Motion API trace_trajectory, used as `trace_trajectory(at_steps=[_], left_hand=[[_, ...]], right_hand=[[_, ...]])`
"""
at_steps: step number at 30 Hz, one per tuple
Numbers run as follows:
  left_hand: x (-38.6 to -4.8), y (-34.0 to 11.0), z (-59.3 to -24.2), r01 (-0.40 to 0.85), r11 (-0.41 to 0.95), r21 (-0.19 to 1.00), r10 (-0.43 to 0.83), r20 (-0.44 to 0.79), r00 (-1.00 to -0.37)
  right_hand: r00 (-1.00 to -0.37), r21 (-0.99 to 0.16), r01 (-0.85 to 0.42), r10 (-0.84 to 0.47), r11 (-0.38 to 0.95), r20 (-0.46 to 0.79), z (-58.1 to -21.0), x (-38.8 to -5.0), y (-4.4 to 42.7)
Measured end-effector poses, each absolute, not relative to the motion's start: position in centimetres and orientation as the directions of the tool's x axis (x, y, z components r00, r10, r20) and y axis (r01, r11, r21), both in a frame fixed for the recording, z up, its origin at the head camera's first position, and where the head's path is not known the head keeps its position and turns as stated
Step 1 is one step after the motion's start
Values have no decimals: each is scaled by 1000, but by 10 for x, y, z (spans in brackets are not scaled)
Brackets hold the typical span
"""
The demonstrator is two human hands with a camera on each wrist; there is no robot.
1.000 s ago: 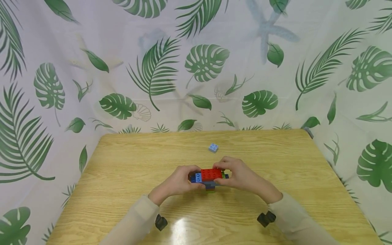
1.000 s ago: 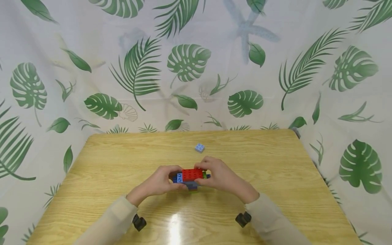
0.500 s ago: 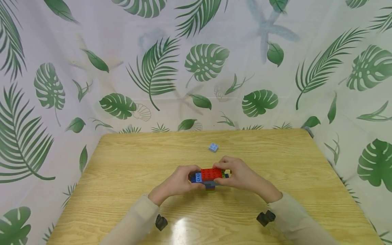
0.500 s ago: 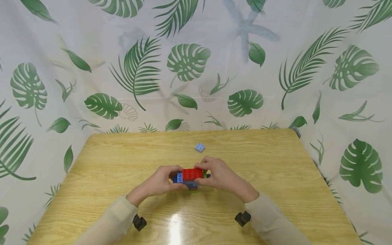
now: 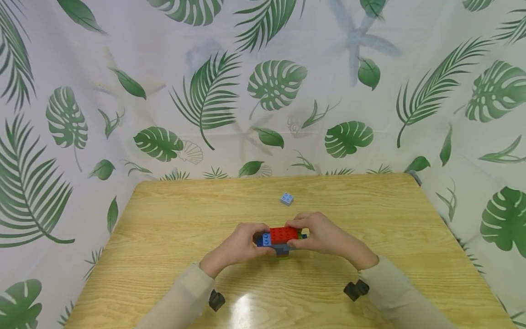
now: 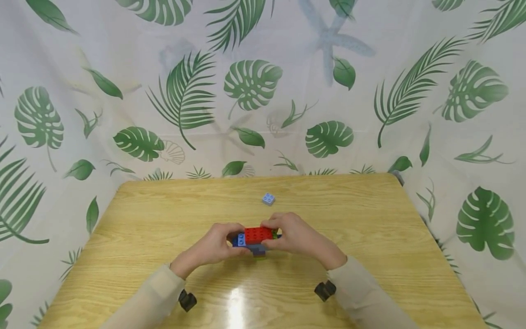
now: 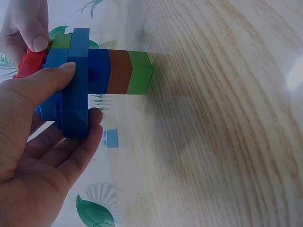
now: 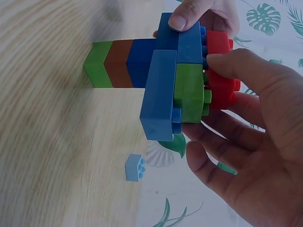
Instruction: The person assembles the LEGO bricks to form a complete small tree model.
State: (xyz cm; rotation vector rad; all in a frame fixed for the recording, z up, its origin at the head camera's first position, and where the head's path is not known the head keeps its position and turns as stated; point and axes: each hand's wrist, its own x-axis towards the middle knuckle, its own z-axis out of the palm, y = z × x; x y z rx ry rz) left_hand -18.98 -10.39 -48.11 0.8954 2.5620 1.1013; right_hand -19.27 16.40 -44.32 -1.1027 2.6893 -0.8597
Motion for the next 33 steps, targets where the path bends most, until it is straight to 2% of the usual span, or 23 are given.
trace_trajectory(at_steps=[11,21,33], left_hand=[[-191,-104,-481,449,532,718,615,36,-788],[-191,-104,-482,466,514,720,626,57,-777],[-192,-104,-479,468,517,716,630,52,-775]], right_hand=[[-727,-473,-646,-672,599,140,-442,-187,160],[-736,-339,-666,-661,665,149,-438,-181,154],[-727,-430,-656,-672,620,140,-435,-185,156]])
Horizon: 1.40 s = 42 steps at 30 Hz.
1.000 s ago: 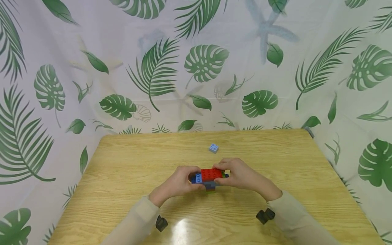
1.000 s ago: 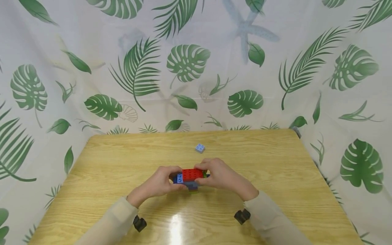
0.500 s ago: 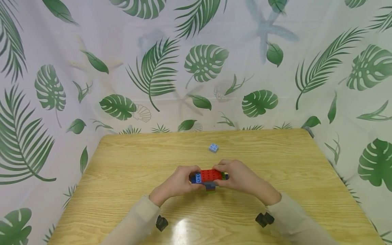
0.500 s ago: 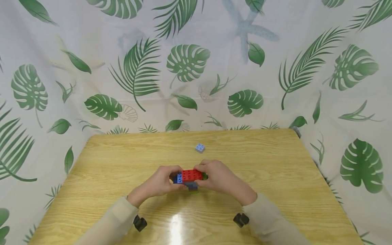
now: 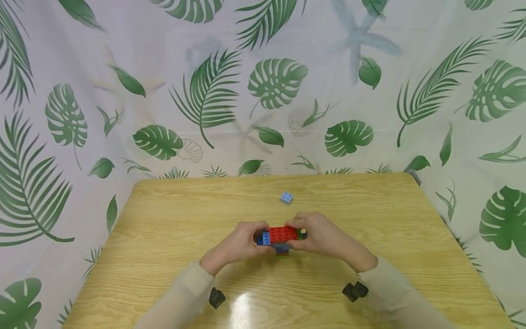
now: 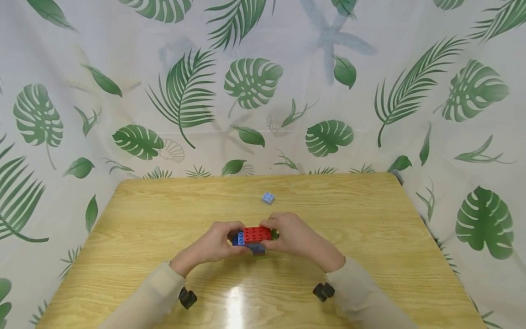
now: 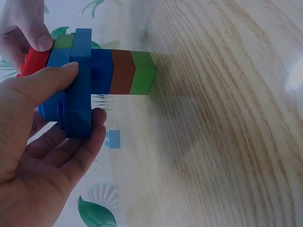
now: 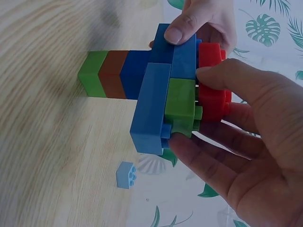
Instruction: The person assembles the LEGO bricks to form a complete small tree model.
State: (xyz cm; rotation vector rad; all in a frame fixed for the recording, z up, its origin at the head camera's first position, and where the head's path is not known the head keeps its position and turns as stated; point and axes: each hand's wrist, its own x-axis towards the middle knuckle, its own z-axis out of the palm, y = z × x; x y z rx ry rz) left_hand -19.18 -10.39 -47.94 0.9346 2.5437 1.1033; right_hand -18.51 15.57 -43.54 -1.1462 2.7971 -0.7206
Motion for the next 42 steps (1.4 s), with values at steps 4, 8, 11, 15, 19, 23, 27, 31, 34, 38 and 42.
trace_trajectory(at_steps=[4,8,11,15,19,23,27,31,34,38,42], left_hand=[[-192,-103,-480,470,509,721,631,59,-773],[-191,-103,-480,447,513,733,620,43,-784],[-190,-102,-480,411,510,756,606,24,-795],[-190,-101,-480,359,485,797,592,3,-806],[-191,-101,-478,320,475,820,583,-21,-812],[-193,-100,-476,321,485,813,582,-25,-813],[-193,-98,-474,329,484,811,589,-24,-808],[-194,-97,-473,323,464,825,598,-23,-801],[-194,-97,-473,315,454,834,602,-26,-798],[-194,-97,-473,324,446,834,609,-18,-793],[-195,-98,-472,331,439,835,616,-11,-788]], right_hand=[[-736,-434,-646,-664,628,135,-436,-185,156],[-734,-447,-646,-665,619,140,-437,-185,156],[-727,-456,-652,-671,606,146,-438,-186,157],[-727,-476,-645,-672,598,141,-440,-187,158],[-724,-498,-642,-676,584,141,-442,-188,159],[-710,-504,-654,-687,564,152,-443,-189,160],[-704,-499,-660,-693,561,153,-443,-188,161],[-705,-504,-657,-694,560,147,-445,-188,162],[-704,-507,-655,-696,560,140,-445,-187,162],[-702,-504,-655,-700,563,131,-445,-188,162],[-706,-495,-657,-694,569,138,-446,-187,161]])
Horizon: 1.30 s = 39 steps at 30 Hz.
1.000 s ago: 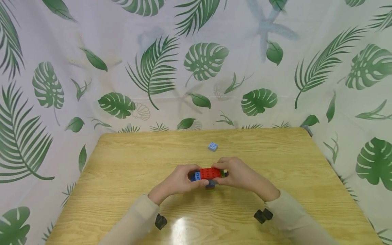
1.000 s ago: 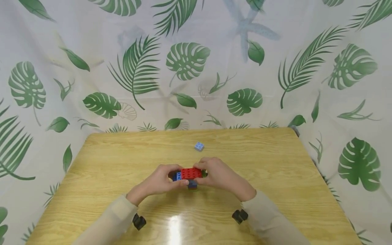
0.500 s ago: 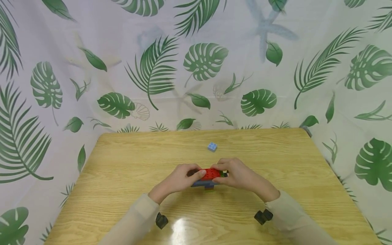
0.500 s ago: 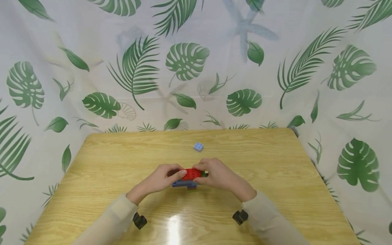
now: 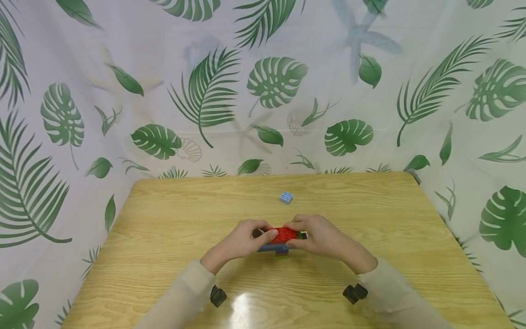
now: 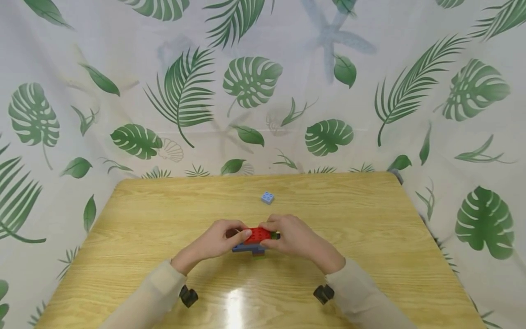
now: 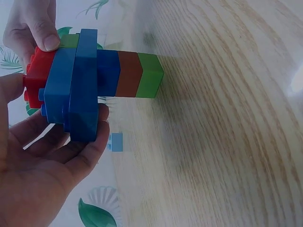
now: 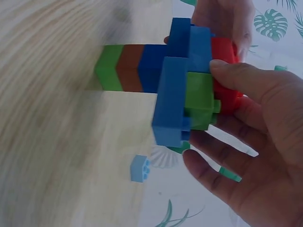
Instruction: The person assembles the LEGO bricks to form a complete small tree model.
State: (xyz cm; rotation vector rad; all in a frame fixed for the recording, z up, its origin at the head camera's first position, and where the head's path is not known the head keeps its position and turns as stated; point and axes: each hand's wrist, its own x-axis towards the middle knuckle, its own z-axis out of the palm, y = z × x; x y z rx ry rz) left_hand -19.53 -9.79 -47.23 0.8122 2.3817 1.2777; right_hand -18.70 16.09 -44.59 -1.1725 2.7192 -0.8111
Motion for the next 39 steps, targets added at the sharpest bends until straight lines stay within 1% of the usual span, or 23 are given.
trace_trajectory(at_steps=[6,12,15,20,24,28,30,34,39], left_hand=[[-196,-98,-474,330,428,841,624,-11,-781],[-193,-101,-470,361,468,807,610,1,-793],[-190,-101,-468,392,470,791,604,36,-796],[-188,-100,-468,447,450,773,613,96,-784],[-187,-100,-469,464,461,756,614,106,-782],[-188,-100,-470,468,468,750,612,107,-783],[-188,-100,-470,469,467,750,611,109,-784],[-189,-101,-470,469,470,748,607,112,-787],[-189,-100,-471,465,481,743,607,101,-789]], right_hand=[[-723,-511,-648,-668,565,179,-450,-183,161],[-733,-535,-639,-648,553,206,-455,-183,159],[-740,-537,-631,-641,560,202,-455,-184,159],[-748,-523,-625,-635,579,191,-455,-186,160],[-757,-602,-580,-635,549,151,-455,-189,165],[-802,-661,-518,-578,543,152,-453,-201,173],[-833,-659,-495,-524,566,176,-453,-211,177],[-866,-644,-477,-446,598,226,-461,-233,180],[-897,-657,-426,-387,622,216,-480,-256,179]])
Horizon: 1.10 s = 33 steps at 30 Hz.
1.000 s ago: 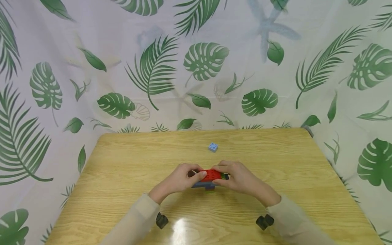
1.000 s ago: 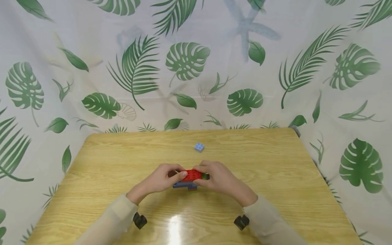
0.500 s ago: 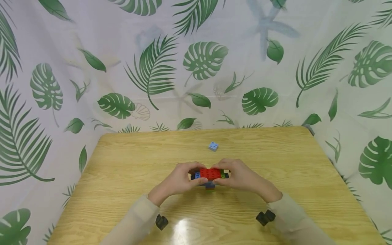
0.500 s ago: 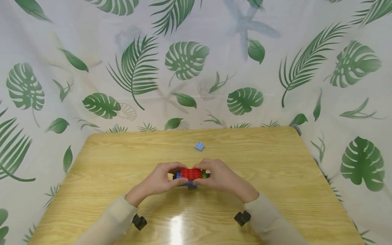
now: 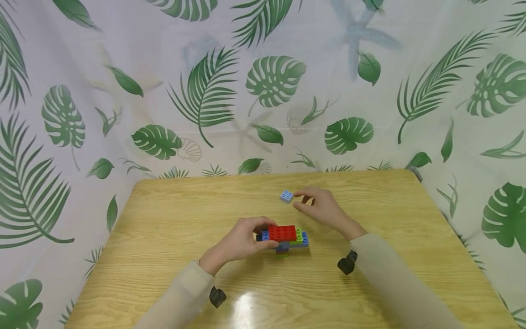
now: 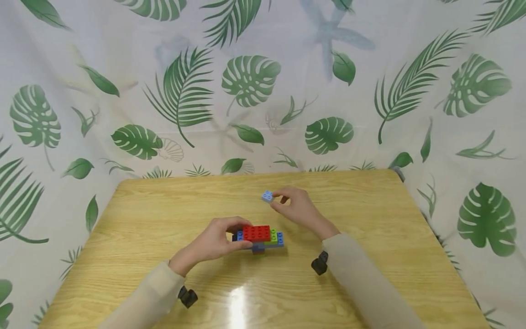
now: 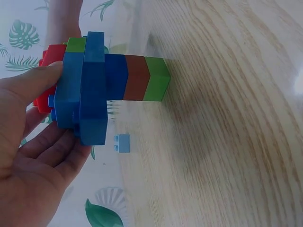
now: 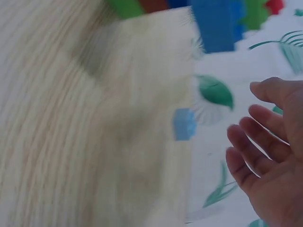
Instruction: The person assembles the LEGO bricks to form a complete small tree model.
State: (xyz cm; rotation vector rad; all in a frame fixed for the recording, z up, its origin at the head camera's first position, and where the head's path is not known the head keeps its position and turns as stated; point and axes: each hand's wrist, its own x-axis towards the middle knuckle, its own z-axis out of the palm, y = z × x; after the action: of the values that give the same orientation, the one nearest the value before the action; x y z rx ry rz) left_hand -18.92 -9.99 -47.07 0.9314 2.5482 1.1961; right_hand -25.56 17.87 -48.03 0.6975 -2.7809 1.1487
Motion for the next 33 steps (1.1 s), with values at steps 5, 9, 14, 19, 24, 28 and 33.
trace_trajectory(at_steps=[5,9,14,19,24,28,33], left_hand=[[-190,-100,-472,451,491,745,599,87,-796],[-189,-100,-471,446,489,749,597,85,-798],[-189,-100,-470,441,497,747,595,76,-800],[-189,-99,-469,447,503,740,599,74,-797],[-190,-98,-468,449,500,740,607,70,-791],[-190,-99,-467,442,501,744,606,63,-793],[-190,-100,-468,446,500,743,607,66,-792]], right_hand=[[-924,-692,-357,-344,627,165,-501,-275,172],[-932,-686,-341,-325,643,158,-513,-284,166],[-954,-701,-270,-280,660,104,-522,-290,161],[-971,-708,-187,-237,682,27,-532,-295,158],[-976,-698,-181,-216,692,39,-540,-298,158],[-976,-687,-190,-211,701,54,-542,-300,155],[-980,-679,-173,-191,714,49,-546,-302,152]])
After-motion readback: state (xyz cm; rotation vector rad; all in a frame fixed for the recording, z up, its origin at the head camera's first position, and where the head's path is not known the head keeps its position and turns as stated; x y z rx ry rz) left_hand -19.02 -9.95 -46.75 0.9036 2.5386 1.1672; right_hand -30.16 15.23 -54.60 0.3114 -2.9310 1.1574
